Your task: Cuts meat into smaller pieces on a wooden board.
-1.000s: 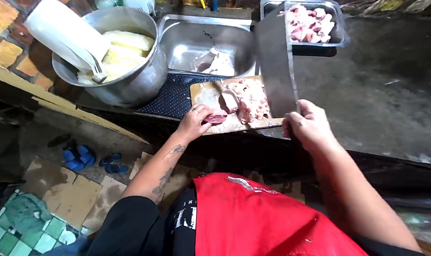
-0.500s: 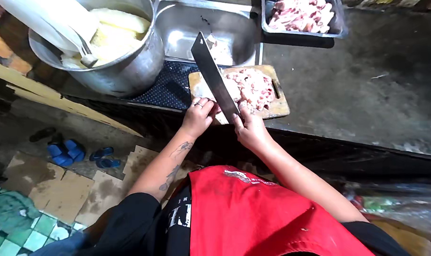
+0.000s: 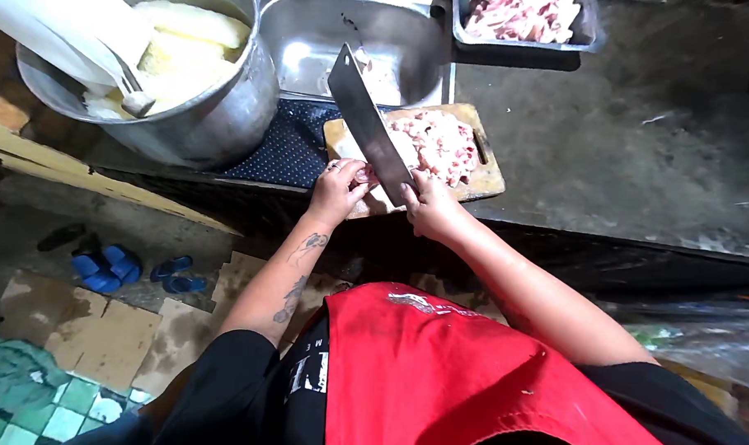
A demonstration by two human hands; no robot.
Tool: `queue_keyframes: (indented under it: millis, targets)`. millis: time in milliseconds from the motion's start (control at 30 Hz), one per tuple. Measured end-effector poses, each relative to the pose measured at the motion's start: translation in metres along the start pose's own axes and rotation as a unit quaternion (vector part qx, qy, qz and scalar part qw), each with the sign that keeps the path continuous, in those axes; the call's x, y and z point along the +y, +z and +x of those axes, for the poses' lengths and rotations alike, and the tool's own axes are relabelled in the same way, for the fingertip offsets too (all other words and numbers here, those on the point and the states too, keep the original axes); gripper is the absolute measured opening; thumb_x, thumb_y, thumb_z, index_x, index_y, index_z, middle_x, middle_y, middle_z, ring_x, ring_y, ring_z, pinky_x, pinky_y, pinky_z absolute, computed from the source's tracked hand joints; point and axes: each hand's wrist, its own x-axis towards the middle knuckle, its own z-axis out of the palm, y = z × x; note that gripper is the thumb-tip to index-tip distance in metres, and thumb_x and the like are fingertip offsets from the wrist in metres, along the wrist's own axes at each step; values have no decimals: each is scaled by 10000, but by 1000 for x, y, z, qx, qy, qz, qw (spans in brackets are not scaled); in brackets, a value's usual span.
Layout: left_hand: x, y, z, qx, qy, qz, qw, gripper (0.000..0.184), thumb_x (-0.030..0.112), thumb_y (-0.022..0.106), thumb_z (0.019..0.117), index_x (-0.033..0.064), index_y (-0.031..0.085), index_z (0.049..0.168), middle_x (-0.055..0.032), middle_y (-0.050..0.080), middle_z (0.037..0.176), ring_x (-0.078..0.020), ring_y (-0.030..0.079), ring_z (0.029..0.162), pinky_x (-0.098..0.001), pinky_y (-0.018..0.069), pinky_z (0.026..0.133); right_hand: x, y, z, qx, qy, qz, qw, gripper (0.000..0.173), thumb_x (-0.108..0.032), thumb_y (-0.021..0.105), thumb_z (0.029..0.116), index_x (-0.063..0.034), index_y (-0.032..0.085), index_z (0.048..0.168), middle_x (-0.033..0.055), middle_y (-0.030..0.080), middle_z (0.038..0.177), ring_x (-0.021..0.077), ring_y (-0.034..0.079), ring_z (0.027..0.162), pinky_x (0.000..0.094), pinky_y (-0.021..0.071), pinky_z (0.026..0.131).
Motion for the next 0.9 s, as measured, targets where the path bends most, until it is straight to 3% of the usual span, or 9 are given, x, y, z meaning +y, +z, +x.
queue_keyframes:
  millis: [133,300,433,533,667,767,833,900]
  targets:
    - [-4,2,-1,6,-10,-20,1000,287,54,770,845,-40,733,1114,-203,737,1134,-343,694,1122,-465,532,1016,6,-3,-8,-8,0,-42,999,284,-228,428,1117,-12,592,1202,130,624,719,239,642,543,453,575,556]
    - [-6,2,-1,9,-6,-35,999,290,53,762,846,-53,721,1113,-215,730,1133,-334,695,1112,-438,538,1007,-20,-2,20,-42,39,-73,996,307,-256,432,1119,-13,589,1223,160,647,828,284,671,640,490,579,632]
    - [-3,0,-2,4,-25,-30,999,300,36,749,838,-59,715,1120,-216,729,1138,-341,692,1122,-454,536,1011,-27,-2,18,-51,34,-151,987,264,-242,445,1108,-33,596,1163,173,662,867,361,694,828,562,550,720]
    - [-4,2,-1,8,-29,-33,999,307,39,755,835,-52,717,1125,-212,733,1128,-341,696,1118,-457,539,1007,-16,-1,12,-51,30,-167,984,280,-261,453,1107,-34,614,1130,170,663,844,367,694,825,574,547,714]
    - [-4,0,0,4,-32,-32,999,314,21,757,825,-58,712,1125,-219,731,1138,-356,697,1116,-467,544,998,-35,4,42,-72,36,-174,981,298,-259,435,1107,-19,605,1154,201,671,924,385,693,884,591,544,749]
    - [1,-1,2,-3,-52,-15,999,346,-48,745,811,-67,700,1153,-233,722,1172,-379,698,1124,-503,544,997,-51,6,65,-88,27,-172,981,348,-233,425,1110,16,585,1293,243,682,1116,405,682,1065,600,532,905]
    - [3,1,2,2,-59,-1,998,347,-5,769,817,-55,700,1153,-223,724,1163,-368,704,1102,-496,554,977,-48,4,59,-86,26,-169,981,336,-241,422,1114,4,587,1276,233,683,1058,387,702,964,580,558,832]
    - [3,2,2,13,-74,-1,997,355,46,774,824,-46,703,1159,-216,725,1154,-350,708,1084,-480,564,964,-36,0,43,-83,36,-157,983,318,-246,432,1113,-10,597,1249,215,675,931,369,698,775,568,573,696]
